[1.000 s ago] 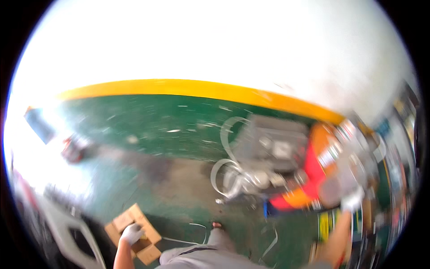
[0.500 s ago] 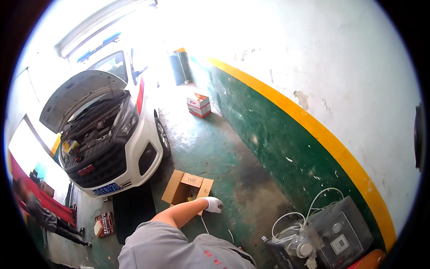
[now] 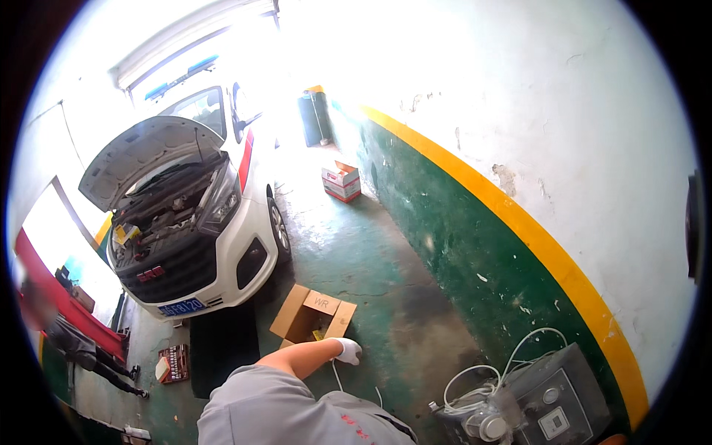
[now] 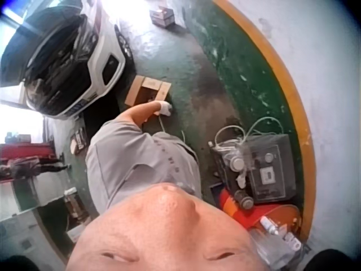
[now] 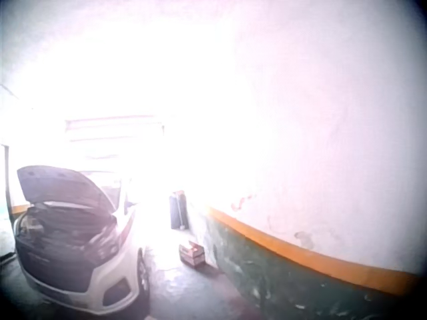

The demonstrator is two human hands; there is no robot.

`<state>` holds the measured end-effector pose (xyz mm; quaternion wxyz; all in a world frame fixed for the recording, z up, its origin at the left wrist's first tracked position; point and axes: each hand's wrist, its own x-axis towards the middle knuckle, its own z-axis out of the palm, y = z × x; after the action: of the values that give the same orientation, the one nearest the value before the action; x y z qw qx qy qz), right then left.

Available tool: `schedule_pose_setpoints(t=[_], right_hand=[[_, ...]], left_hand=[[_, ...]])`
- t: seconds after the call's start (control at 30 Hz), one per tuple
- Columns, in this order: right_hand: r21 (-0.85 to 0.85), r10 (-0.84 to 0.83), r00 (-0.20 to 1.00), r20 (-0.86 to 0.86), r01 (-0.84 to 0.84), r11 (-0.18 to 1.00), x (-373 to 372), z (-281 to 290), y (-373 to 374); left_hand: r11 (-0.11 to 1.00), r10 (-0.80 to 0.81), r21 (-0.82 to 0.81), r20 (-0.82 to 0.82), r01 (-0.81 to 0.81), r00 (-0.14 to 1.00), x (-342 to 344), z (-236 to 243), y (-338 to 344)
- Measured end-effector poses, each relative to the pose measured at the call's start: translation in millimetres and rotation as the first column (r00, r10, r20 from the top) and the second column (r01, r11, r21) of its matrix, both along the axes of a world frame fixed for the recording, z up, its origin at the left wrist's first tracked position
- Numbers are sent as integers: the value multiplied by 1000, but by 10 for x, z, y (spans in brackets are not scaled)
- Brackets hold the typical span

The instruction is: The person pours used oil from a car engine into a container, then retrieves a new oil filter and pours fresh oil into it. They then pour the fresh oil into the engine using a funnel.

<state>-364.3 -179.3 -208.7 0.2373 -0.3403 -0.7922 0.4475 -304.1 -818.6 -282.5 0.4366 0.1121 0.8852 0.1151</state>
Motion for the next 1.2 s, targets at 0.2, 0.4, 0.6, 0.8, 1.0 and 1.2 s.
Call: schedule_pose_setpoints(t=[0.2, 0.4, 0.6, 0.8, 1.0, 1.2], right_hand=[[35, 32, 999, 12, -32, 999, -127, -2, -48], [72, 69, 998, -3, -69, 995, -118, -17, -185], [127, 147, 985, -88, -135, 983, 122, -22, -601], [147, 388, 909, -154, -367, 919, 574, -150, -1658], [102, 721, 684, -116, -713, 693, 1306, -491, -3110], [24, 929, 370, -21, -929, 370, 2379, -898, -4155]], left_hand=[[999, 28, 17, 10, -28, 1000, 26, -259, -82], [999, 14, 39, -4, -14, 1000, 200, -313, 4], [996, 43, 73, 43, -46, 998, 579, -441, 118], [987, 105, 114, 45, -109, 993, 1187, -828, -207], [918, 372, 96, 129, -385, 919, 2008, -591, -620], [738, 640, 222, 71, -638, 765, 3513, -790, -1084]])
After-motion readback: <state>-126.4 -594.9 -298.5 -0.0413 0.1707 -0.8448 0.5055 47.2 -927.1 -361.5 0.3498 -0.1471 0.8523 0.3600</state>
